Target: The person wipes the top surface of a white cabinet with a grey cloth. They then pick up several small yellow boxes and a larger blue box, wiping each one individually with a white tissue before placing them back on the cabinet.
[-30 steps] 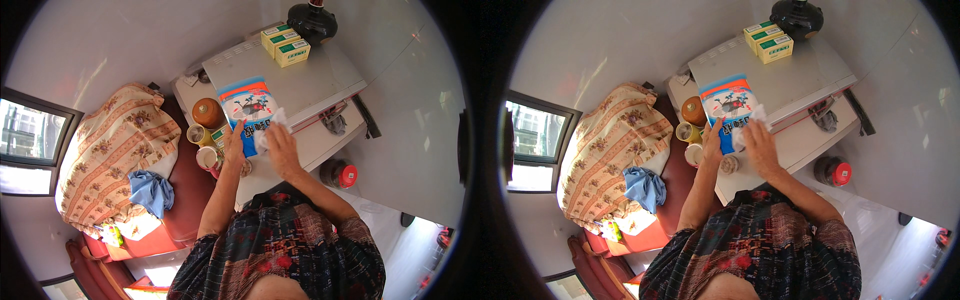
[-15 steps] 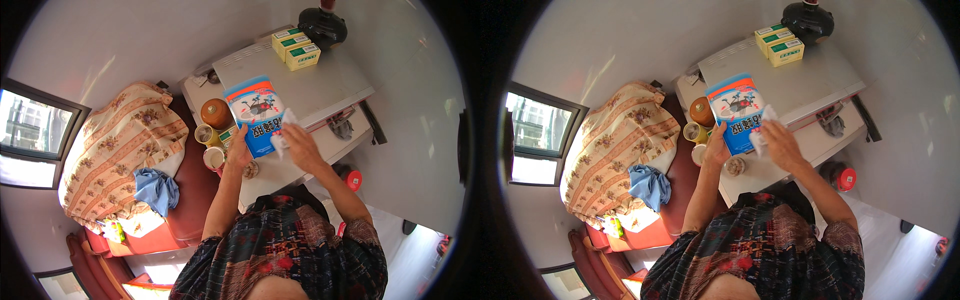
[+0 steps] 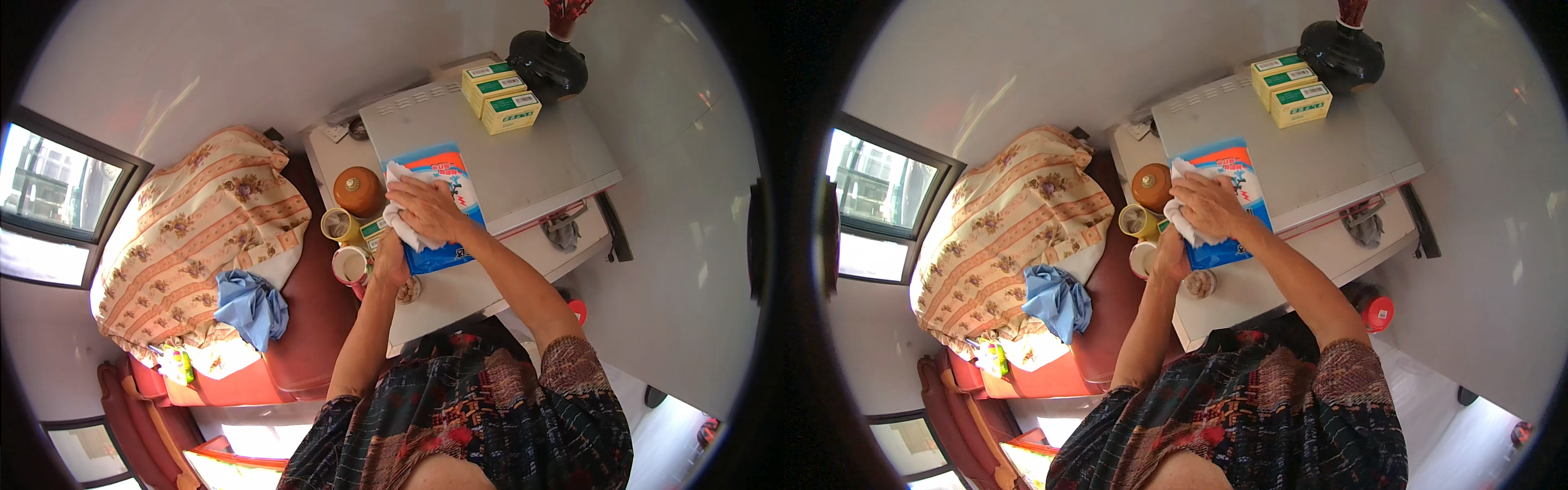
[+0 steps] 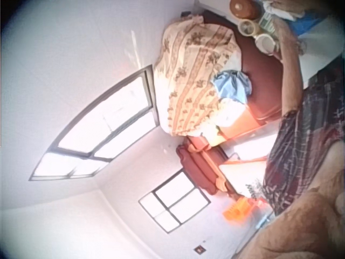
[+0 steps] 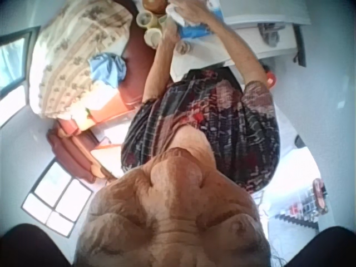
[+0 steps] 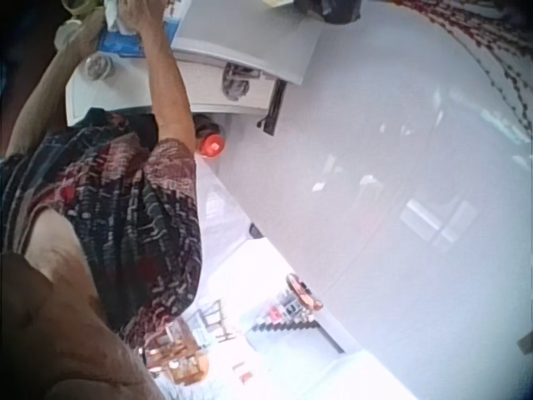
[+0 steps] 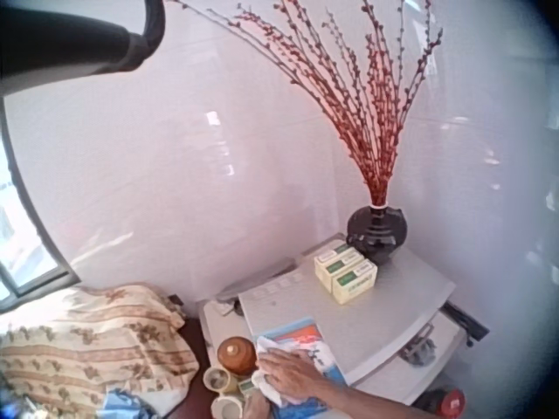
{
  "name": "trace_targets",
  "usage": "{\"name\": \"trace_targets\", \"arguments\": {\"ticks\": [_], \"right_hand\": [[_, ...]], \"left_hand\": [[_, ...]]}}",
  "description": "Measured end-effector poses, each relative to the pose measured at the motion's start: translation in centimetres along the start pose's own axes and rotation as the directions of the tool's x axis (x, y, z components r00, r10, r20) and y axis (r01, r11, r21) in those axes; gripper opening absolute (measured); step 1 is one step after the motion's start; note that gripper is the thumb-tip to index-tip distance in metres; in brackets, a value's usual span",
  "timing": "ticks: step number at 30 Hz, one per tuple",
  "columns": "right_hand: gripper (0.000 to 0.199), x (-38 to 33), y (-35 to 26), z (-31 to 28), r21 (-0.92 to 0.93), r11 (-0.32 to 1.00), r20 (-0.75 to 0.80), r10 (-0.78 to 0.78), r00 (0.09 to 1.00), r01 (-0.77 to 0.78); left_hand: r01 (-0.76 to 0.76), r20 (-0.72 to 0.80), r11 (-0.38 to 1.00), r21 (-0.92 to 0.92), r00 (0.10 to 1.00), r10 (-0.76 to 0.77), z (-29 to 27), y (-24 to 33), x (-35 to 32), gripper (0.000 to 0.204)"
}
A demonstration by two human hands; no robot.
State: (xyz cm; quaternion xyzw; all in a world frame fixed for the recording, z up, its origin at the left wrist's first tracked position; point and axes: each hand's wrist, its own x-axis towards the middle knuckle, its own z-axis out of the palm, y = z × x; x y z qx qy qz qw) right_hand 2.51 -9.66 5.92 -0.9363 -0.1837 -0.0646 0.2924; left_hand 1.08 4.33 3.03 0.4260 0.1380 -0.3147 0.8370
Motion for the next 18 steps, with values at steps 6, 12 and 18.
{"name": "trace_targets", "arguments": {"ticks": [6, 12, 18], "right_hand": [[0.033, 2.3, 2.5, 1.0, -0.243, 0.970, -0.249, -0.030, 0.968, -0.032], [0.041, -0.4, 3.3, 0.1, -0.355, 0.898, -0.392, 0.111, 0.913, -0.261], [0.049, -5.1, 2.2, -1.5, -0.244, 0.886, -0.355, 0.298, 0.886, -0.395]], "left_hand": [[-0.033, -0.022, 0.999, -0.019, 0.999, 0.033, 1.6, 0.1, -0.7, 0.042], [-0.058, -0.073, 0.998, 0.007, 0.996, 0.059, 2.3, 0.1, -1.4, 0.039], [-0.115, 0.014, 0.993, -0.014, 0.993, 0.115, 1.8, -0.4, -1.1, 0.038]]}}
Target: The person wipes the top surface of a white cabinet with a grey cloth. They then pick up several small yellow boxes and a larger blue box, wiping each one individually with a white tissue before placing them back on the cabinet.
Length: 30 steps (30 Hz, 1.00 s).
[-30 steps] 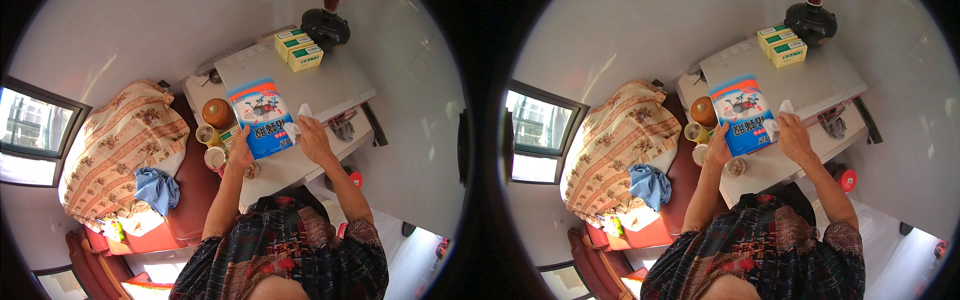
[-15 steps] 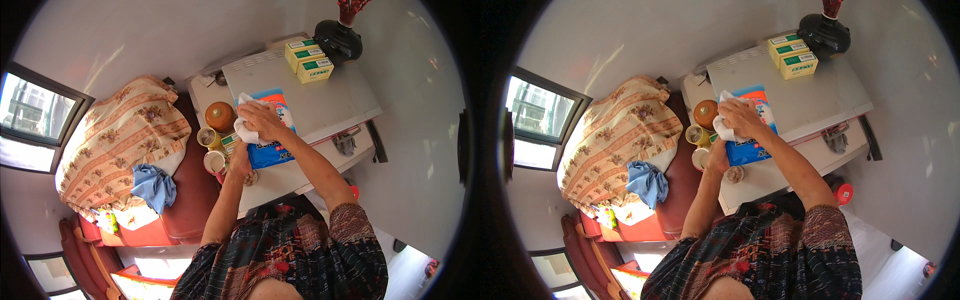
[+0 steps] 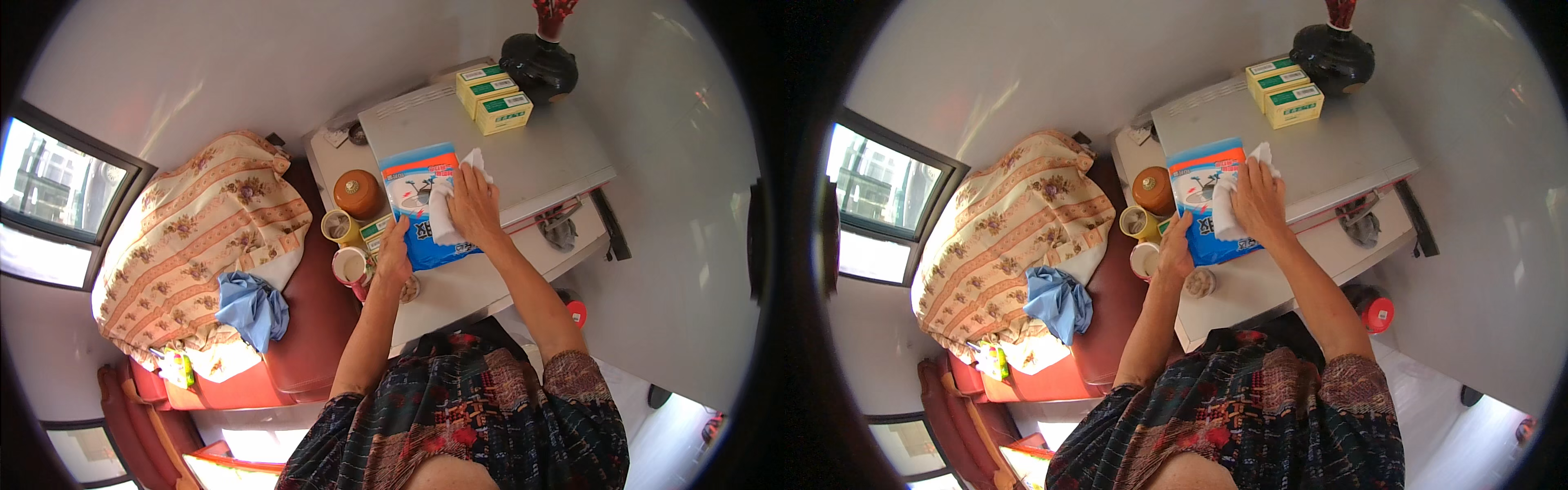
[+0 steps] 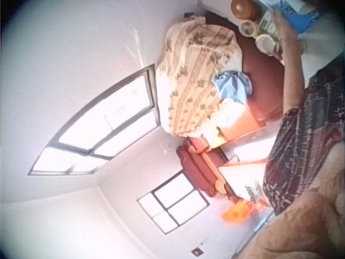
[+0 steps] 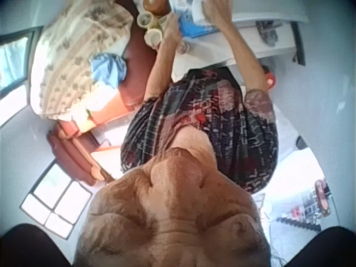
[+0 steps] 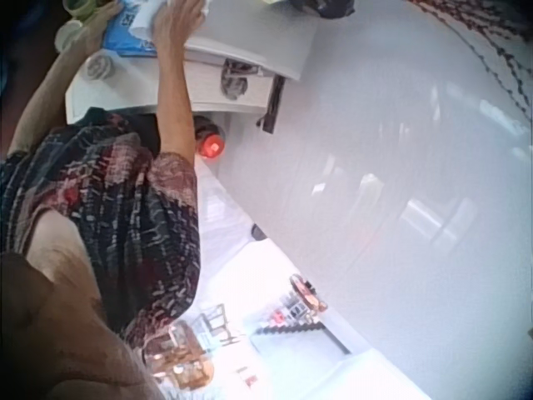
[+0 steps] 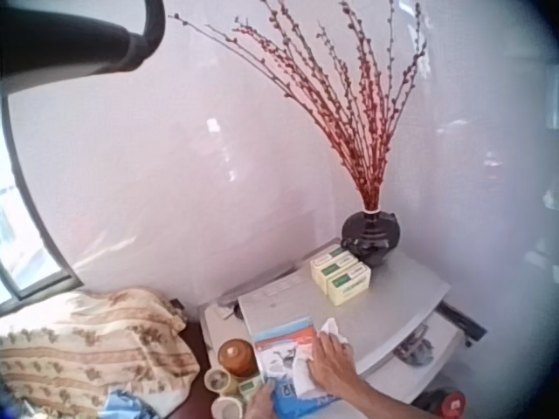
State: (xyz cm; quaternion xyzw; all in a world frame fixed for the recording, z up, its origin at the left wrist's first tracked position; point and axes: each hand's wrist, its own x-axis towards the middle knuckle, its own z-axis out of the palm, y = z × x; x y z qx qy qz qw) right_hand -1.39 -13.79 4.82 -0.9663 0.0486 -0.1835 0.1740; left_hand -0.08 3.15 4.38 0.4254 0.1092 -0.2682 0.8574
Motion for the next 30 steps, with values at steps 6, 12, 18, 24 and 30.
{"name": "trace_targets", "arguments": {"ticks": [6, 12, 18, 24, 30], "right_hand": [[0.049, -6.8, 0.5, -2.3, 0.328, 0.944, -0.040, -0.025, 0.999, 0.037], [0.038, -6.1, 1.7, -5.9, 0.940, -0.107, 0.340, 0.351, 0.872, -0.324], [0.040, -5.7, -2.0, -8.9, 0.955, 0.076, 0.273, 0.153, 0.950, -0.287], [0.043, -6.9, -3.0, -9.5, 0.949, 0.084, 0.297, 0.080, 0.951, -0.304], [0.040, -8.2, -3.7, -10.3, 0.914, 0.341, 0.273, -0.116, 0.955, -0.220]], "left_hand": [[-0.044, 0.183, 0.998, -0.040, 0.982, 0.050, -0.3, 0.5, -1.4, 0.037], [-0.008, 0.256, 1.000, 0.001, 0.967, 0.007, -1.1, 0.3, -3.9, 0.044], [-0.108, 0.264, 0.994, 0.034, 0.960, 0.095, 0.0, 0.6, -6.2, 0.041], [-0.727, 0.235, 0.347, 0.593, 0.568, 0.789, 0.3, 3.9, -8.7, 0.044], [-0.656, 0.655, -0.301, 0.692, 0.395, 0.644, 4.5, 9.0, -11.8, 0.041]]}}
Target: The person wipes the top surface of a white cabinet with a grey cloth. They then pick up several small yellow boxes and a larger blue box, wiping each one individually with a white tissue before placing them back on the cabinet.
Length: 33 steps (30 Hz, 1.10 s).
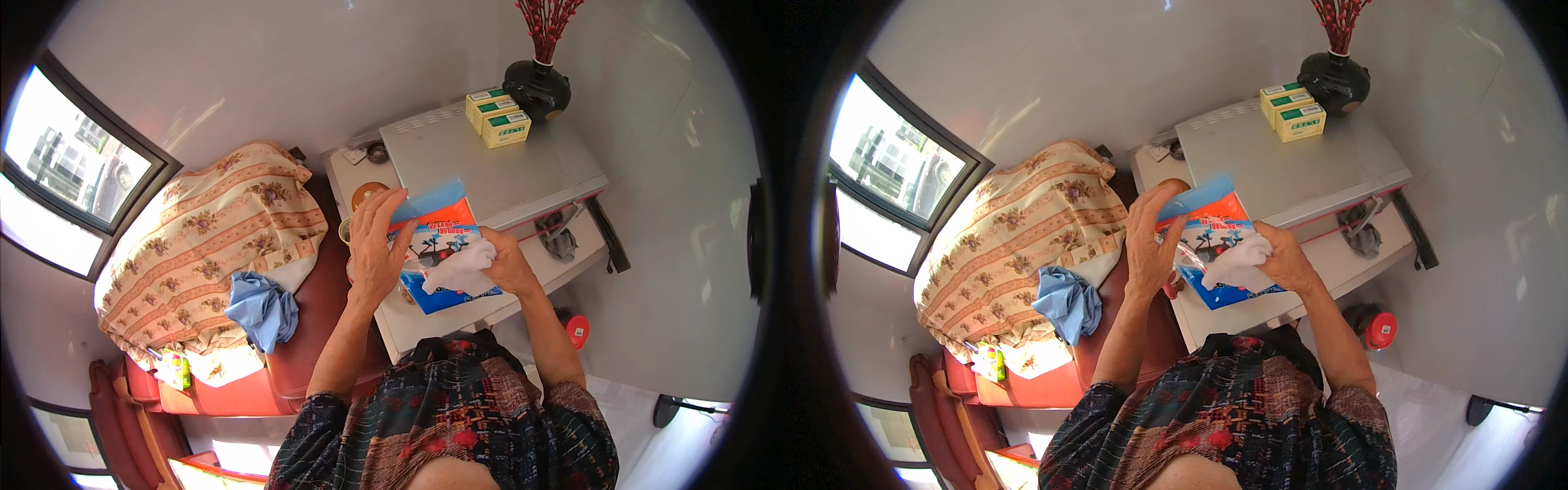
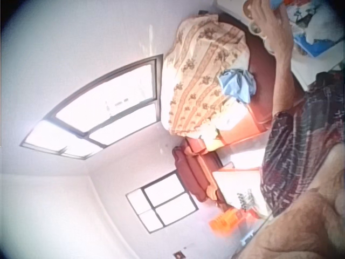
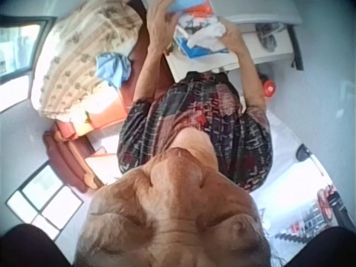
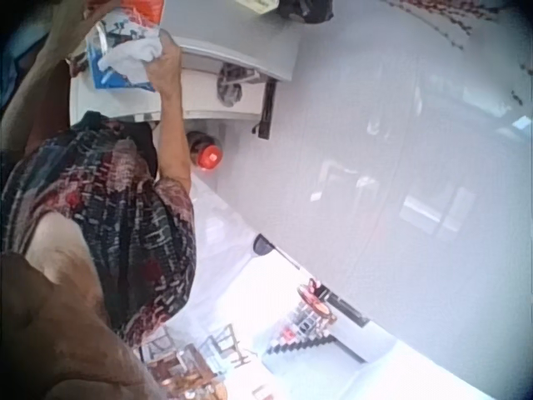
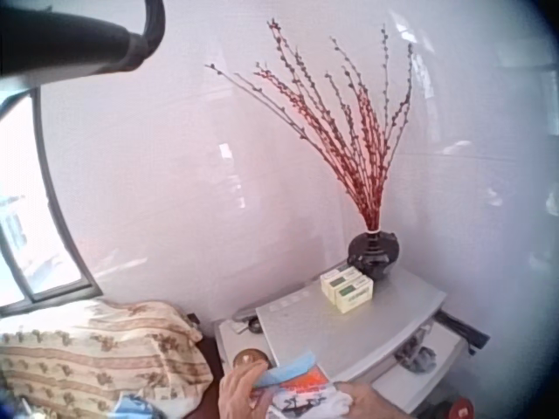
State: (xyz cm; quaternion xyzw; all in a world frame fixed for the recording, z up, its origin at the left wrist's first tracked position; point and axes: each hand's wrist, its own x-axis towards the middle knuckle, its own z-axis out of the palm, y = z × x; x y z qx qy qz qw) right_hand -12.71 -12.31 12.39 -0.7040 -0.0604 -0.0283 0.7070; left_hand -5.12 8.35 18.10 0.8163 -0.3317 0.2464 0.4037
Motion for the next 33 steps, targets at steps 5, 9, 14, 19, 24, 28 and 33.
{"name": "trace_targets", "arguments": {"ticks": [5, 9, 14, 19, 24, 28, 33], "right_hand": [[0.026, -1.1, -1.0, 1.0, -0.016, 0.993, -0.117, -0.122, 0.986, 0.121], [0.019, -1.4, -0.4, 2.8, -0.164, 0.962, -0.189, -0.246, 0.951, 0.216], [0.021, -2.7, -1.6, 5.3, -0.282, 0.935, -0.101, -0.252, 0.963, 0.215], [0.025, -3.7, -3.9, 4.9, 0.020, 0.953, 0.060, -0.304, 0.951, 0.303], [0.040, 0.4, -5.8, 5.1, 0.097, 0.964, -0.238, -0.221, 0.946, 0.250], [0.051, 3.8, -5.7, 9.0, -0.362, 0.794, -0.144, -0.565, 0.812, 0.488], [0.045, 1.4, -4.7, 12.2, -0.492, 0.580, 0.203, -0.650, 0.733, 0.650]], "left_hand": [[0.371, -0.133, 0.903, -0.217, 0.905, -0.404, 0.7, -1.6, -3.4, 0.041], [0.553, 0.115, 0.345, -0.758, 0.635, -0.764, 2.5, -1.6, -4.9, 0.042], [0.464, 0.068, 0.285, -0.838, 0.609, -0.790, 5.0, -2.3, -6.1, 0.043], [0.173, 0.227, -0.301, -0.938, 0.962, -0.152, 5.2, -5.7, -7.0, 0.036], [0.247, 0.351, -0.534, -0.809, 0.931, -0.100, 4.9, -2.9, -5.7, 0.038], [0.276, 0.398, -0.588, -0.761, 0.913, -0.086, 5.2, -1.3, -5.3, 0.039], [0.265, 0.359, -0.615, -0.742, 0.933, -0.031, 4.5, -2.3, -4.3, 0.040]]}}
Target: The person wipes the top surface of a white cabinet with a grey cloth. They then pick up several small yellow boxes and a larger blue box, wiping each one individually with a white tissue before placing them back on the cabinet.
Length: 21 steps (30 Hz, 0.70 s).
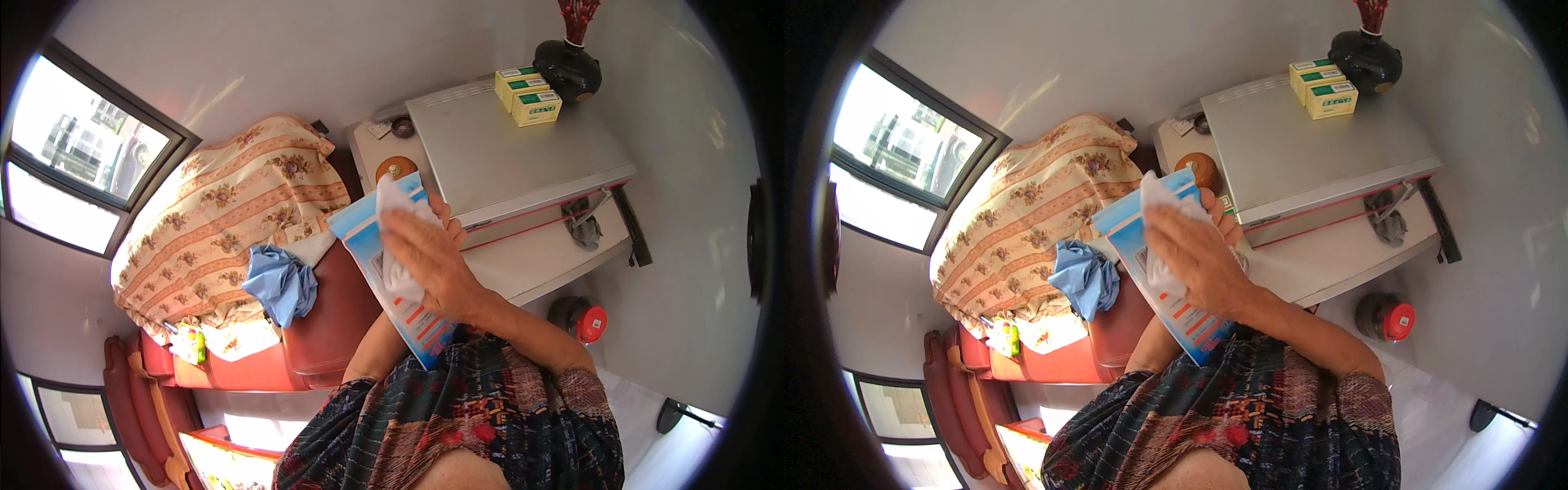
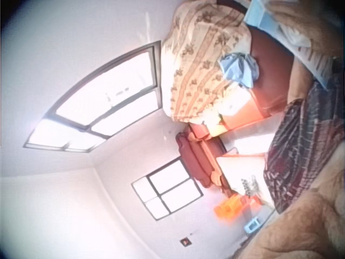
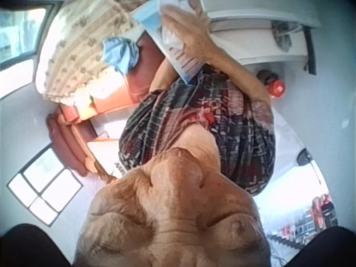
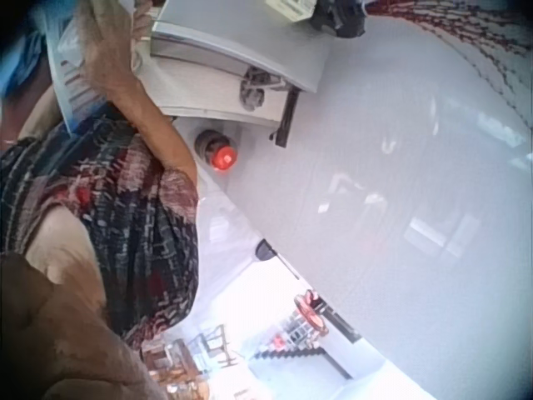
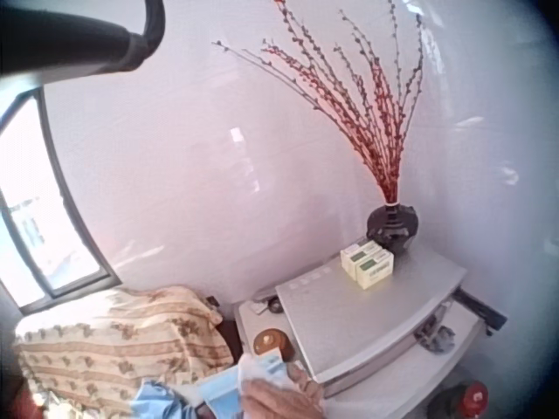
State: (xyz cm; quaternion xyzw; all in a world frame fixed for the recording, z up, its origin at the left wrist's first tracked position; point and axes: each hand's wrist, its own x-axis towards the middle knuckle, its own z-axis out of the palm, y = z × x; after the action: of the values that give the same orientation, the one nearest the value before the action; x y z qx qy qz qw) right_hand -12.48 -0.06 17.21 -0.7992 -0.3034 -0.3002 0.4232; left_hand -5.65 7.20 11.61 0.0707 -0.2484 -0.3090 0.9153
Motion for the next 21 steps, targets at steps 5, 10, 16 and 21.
{"name": "trace_targets", "arguments": {"ticks": [5, 10, 16, 21], "right_hand": [[0.040, -4.1, -1.2, 0.3, 0.189, 0.967, 0.289, -0.220, 0.932, 0.169], [0.032, -3.9, -0.2, 0.9, -0.065, 0.974, 0.162, -0.202, 0.966, 0.215], [0.030, 0.5, 0.9, 0.3, -0.279, 0.957, 0.038, -0.067, 0.997, 0.075], [0.026, -3.3, 0.2, 1.7, -0.148, 0.963, 0.200, -0.192, 0.961, 0.223]], "left_hand": [[0.070, 0.245, 0.997, -0.038, 0.968, -0.058, -2.8, 0.5, 1.0, 0.043], [0.139, 0.131, 0.988, -0.070, 0.983, -0.129, -1.9, -0.6, 1.0, 0.047], [0.079, -0.272, 0.941, -0.330, 0.946, -0.175, 3.3, -0.8, 0.9, 0.046], [0.115, 0.247, 0.974, -0.194, 0.967, -0.065, -3.9, -0.7, 3.1, 0.037]]}}
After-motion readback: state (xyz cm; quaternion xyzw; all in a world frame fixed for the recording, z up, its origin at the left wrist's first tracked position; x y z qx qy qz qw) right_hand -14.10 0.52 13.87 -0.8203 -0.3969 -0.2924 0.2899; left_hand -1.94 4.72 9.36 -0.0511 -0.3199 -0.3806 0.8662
